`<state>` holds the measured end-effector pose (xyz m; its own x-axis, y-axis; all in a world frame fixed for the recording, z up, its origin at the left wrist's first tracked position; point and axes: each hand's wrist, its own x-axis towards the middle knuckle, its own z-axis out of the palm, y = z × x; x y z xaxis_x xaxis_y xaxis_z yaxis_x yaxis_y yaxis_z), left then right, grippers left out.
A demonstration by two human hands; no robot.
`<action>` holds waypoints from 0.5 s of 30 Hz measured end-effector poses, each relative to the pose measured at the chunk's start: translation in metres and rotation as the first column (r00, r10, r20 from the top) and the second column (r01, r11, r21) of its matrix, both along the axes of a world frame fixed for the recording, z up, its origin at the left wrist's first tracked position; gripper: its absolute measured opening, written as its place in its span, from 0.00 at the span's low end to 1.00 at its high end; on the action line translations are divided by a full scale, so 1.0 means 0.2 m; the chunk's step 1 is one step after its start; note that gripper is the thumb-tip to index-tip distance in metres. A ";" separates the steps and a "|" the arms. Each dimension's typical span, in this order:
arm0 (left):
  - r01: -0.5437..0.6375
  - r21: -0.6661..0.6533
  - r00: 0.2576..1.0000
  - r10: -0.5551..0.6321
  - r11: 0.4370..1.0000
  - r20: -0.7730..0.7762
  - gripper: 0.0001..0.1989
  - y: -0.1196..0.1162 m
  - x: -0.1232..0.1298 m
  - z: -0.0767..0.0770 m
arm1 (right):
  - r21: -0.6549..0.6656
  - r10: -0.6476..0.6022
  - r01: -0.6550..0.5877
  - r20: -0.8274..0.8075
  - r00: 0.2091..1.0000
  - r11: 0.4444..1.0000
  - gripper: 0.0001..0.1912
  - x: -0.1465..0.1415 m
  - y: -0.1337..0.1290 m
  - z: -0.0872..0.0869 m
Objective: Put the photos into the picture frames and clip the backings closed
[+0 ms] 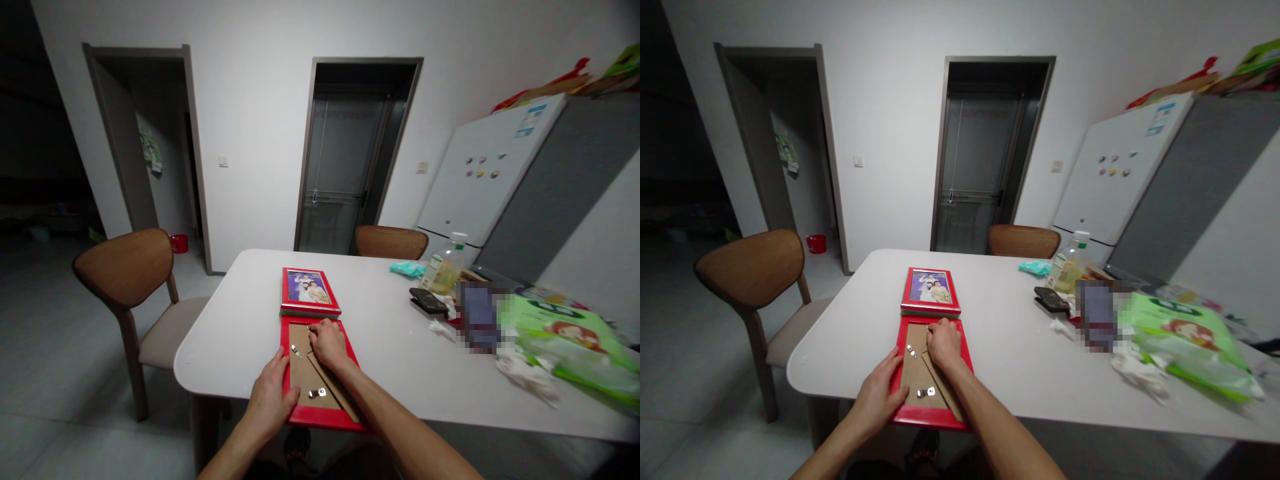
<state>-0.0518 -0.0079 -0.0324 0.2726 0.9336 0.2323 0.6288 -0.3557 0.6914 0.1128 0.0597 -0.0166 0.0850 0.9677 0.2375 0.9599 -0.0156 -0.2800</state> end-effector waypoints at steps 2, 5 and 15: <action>0.005 -0.002 1.000 -0.005 1.000 -0.015 0.27 0.00 0.00 0.01 | -0.005 0.007 -0.007 -0.010 1.000 1.000 0.15 -0.01 0.01 0.00; 0.003 0.001 1.000 -0.003 1.000 -0.027 0.28 0.00 0.00 0.02 | -0.003 0.023 -0.023 -0.022 0.999 1.000 0.15 -0.02 -0.01 0.02; -0.030 0.006 0.999 0.030 1.000 0.036 0.27 0.00 0.00 -0.01 | -0.083 0.210 -0.218 -0.096 0.973 0.972 0.18 0.10 -0.35 0.08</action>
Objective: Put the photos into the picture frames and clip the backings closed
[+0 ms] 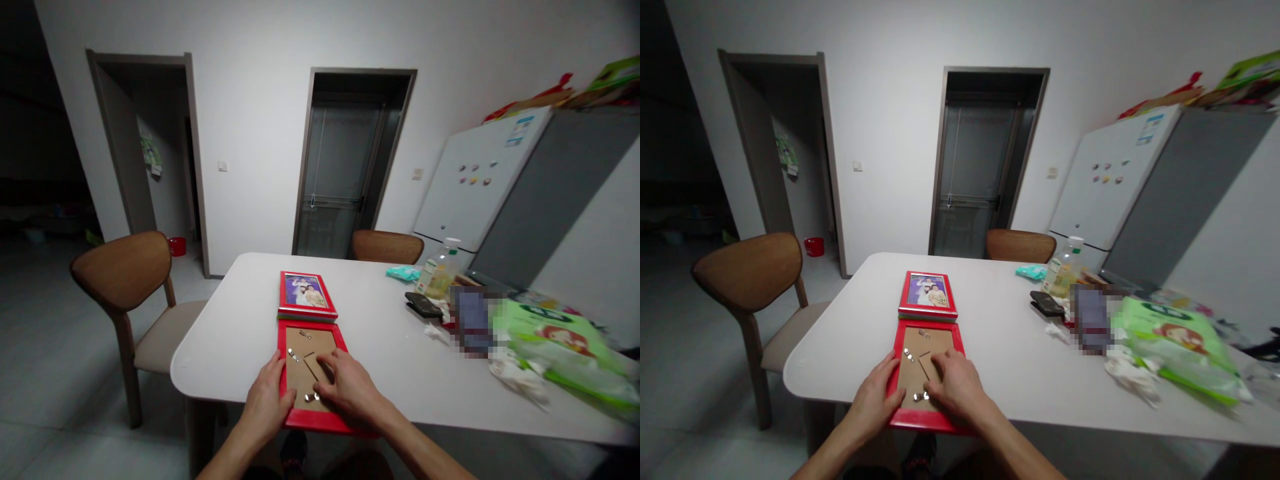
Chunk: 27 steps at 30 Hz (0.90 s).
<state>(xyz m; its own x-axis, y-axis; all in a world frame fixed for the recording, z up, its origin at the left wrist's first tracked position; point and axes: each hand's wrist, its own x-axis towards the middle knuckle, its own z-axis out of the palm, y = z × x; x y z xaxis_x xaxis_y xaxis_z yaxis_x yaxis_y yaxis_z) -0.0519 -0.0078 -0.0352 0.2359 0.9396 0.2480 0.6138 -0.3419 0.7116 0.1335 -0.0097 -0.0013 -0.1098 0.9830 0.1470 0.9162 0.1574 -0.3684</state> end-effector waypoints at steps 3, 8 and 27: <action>-0.011 -0.021 1.000 0.011 1.000 -0.004 0.27 0.00 0.00 0.02 | 0.018 -0.019 0.019 -0.039 0.999 1.000 0.19 -0.01 -0.01 0.00; 0.003 -0.064 1.000 -0.002 0.998 0.007 0.27 -0.01 0.00 0.05 | -0.002 -0.002 0.002 -0.078 0.997 1.000 0.12 -0.02 0.00 0.08; -0.075 -0.354 0.866 0.237 0.932 0.440 0.13 0.16 -0.49 0.07 | 0.087 -0.229 0.229 -0.020 0.973 0.969 0.19 0.09 0.01 0.01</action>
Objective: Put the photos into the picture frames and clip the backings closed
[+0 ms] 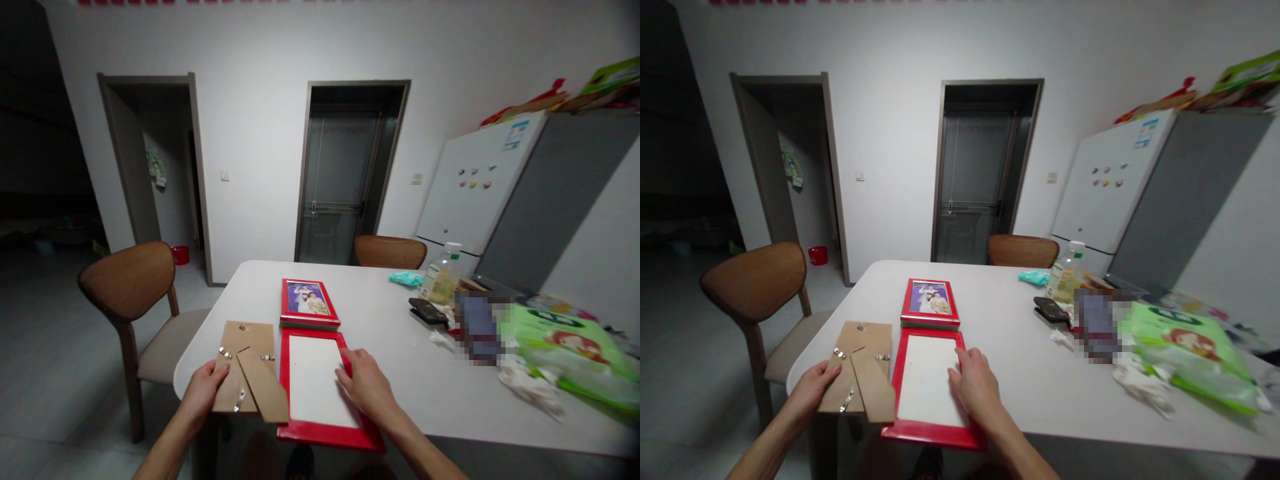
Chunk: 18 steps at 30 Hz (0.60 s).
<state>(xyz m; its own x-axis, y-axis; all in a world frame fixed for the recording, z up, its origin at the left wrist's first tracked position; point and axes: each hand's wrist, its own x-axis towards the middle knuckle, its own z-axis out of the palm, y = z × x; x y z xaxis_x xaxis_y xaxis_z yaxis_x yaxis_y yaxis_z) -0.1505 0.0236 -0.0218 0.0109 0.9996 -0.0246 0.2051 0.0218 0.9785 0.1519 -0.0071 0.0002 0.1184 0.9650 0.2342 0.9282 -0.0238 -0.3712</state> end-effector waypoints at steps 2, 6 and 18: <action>-0.027 -0.003 0.997 0.027 1.000 -0.067 0.11 0.02 -0.04 -0.01 | -0.056 -0.067 0.070 0.040 0.997 0.996 0.22 0.06 0.00 -0.05; -0.128 0.049 0.957 0.137 0.991 -0.256 0.18 0.05 -0.08 -0.01 | -0.073 -0.050 0.051 0.015 0.999 0.996 0.24 0.09 0.02 -0.07; 0.282 0.356 0.897 -0.113 0.891 -0.427 0.27 -0.24 0.52 0.11 | -0.112 -0.080 -0.130 -0.970 0.230 0.985 0.32 0.04 -0.06 0.07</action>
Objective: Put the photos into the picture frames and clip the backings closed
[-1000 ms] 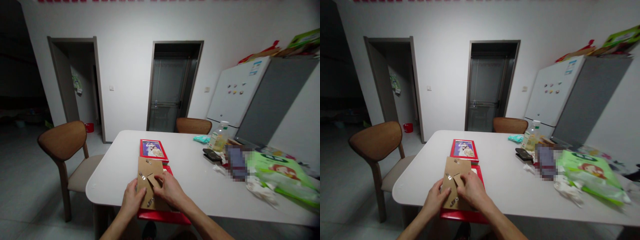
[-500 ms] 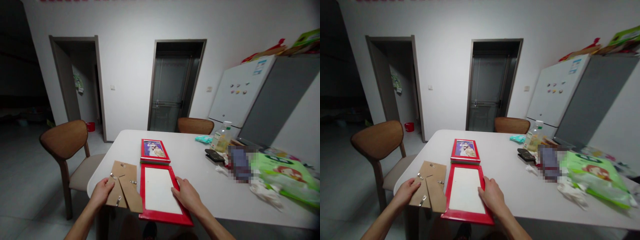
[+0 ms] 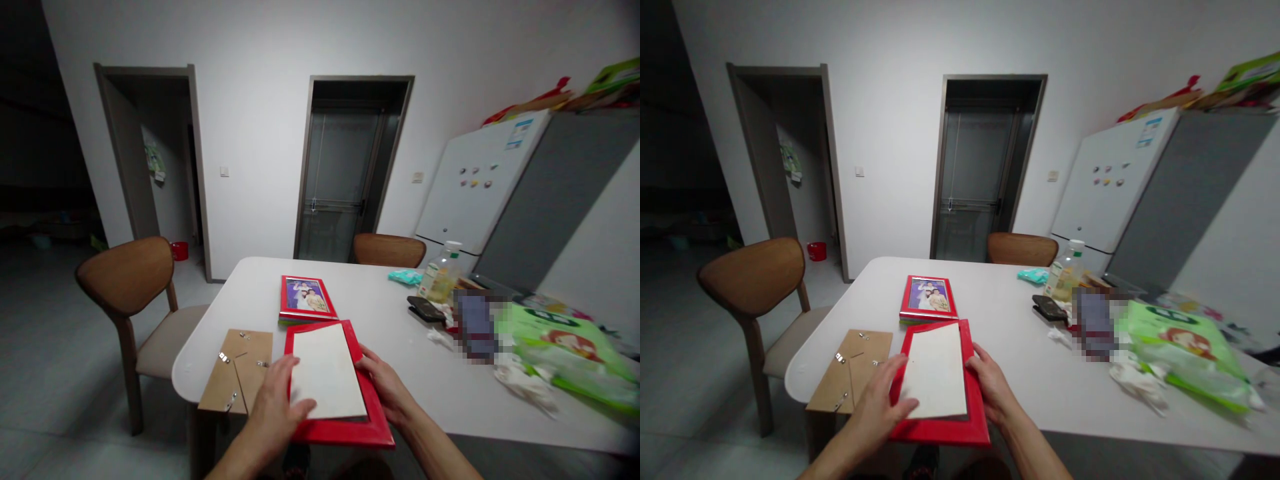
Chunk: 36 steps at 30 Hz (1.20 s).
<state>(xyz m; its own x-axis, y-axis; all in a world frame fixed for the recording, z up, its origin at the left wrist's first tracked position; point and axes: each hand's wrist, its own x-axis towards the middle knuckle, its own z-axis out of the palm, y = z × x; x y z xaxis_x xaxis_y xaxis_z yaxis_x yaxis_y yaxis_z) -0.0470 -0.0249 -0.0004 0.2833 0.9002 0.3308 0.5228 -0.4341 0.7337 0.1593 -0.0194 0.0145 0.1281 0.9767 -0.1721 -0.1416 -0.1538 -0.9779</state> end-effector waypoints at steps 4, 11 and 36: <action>0.183 0.175 0.981 -0.169 0.967 -0.096 0.30 -0.11 0.23 0.07 | 0.062 -0.048 0.058 -0.147 0.988 0.996 0.34 -0.05 -0.04 0.07; 0.029 0.309 0.999 -0.038 0.951 0.022 0.24 -0.09 0.13 0.17 | 0.041 -0.046 0.044 0.038 0.998 0.998 0.30 0.03 0.00 0.04; -0.289 0.241 0.792 0.373 0.927 -0.484 0.13 -0.06 -0.26 -0.05 | 0.113 -0.125 0.080 0.976 0.176 0.990 0.19 0.18 0.10 -0.22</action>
<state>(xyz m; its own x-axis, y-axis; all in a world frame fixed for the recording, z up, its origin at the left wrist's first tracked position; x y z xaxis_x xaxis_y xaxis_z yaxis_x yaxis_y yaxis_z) -0.0991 -0.0379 -0.0097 0.1424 0.9229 0.3578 0.9342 -0.2447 0.2594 0.1957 0.0012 -0.0290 0.2700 0.9411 0.2036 0.9223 -0.1920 -0.3355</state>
